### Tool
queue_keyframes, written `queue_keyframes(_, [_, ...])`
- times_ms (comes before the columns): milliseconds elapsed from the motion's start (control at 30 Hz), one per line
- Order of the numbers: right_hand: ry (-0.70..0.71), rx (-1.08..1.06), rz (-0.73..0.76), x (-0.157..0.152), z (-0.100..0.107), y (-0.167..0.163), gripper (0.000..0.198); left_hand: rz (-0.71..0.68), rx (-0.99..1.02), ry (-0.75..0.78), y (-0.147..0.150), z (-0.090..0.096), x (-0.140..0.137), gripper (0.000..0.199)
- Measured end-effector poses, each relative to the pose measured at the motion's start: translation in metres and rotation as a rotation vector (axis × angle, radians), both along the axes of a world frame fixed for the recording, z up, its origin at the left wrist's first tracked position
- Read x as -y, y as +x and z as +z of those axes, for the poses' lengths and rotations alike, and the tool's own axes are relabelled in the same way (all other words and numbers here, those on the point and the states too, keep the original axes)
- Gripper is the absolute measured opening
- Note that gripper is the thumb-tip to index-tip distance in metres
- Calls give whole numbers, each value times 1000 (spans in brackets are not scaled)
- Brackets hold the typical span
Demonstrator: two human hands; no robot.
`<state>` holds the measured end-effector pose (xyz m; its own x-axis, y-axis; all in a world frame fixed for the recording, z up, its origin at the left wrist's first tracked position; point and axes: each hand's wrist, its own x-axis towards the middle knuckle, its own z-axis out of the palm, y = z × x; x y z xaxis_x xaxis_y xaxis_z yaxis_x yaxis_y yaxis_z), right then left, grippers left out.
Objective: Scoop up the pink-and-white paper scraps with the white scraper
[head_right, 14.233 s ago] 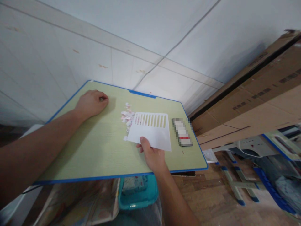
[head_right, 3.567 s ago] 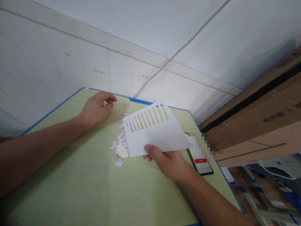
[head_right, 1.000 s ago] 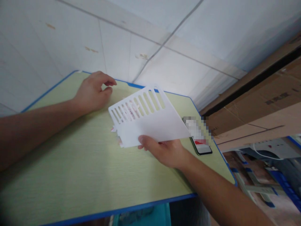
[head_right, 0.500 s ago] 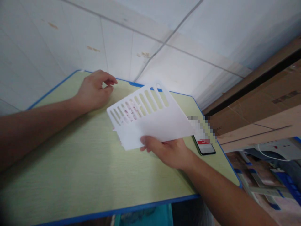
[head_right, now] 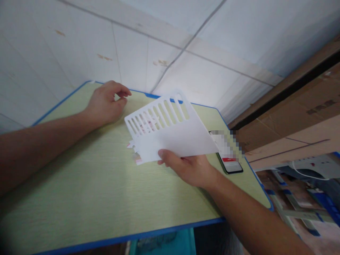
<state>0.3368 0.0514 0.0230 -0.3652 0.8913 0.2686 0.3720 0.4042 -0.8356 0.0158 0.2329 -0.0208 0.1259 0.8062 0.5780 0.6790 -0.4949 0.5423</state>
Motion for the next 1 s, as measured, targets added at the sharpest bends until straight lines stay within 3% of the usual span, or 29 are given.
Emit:
queue_keyframes(300, [-78, -47, 66, -1, 3, 2, 26, 46, -27, 19, 3, 1, 0, 19])
queue_keyframes(633, [-108, -52, 332, 6, 11, 4, 17, 66, -59, -39, 9, 11, 8, 18])
queue_keyframes(833, [-268, -8, 321, 11, 20, 5, 20, 11, -24, -94, 6, 13, 9, 15])
queue_keyframes(1000, [-303, 6, 304, 11, 18, 5, 18, -12, 4, -74, 5, 11, 8, 11])
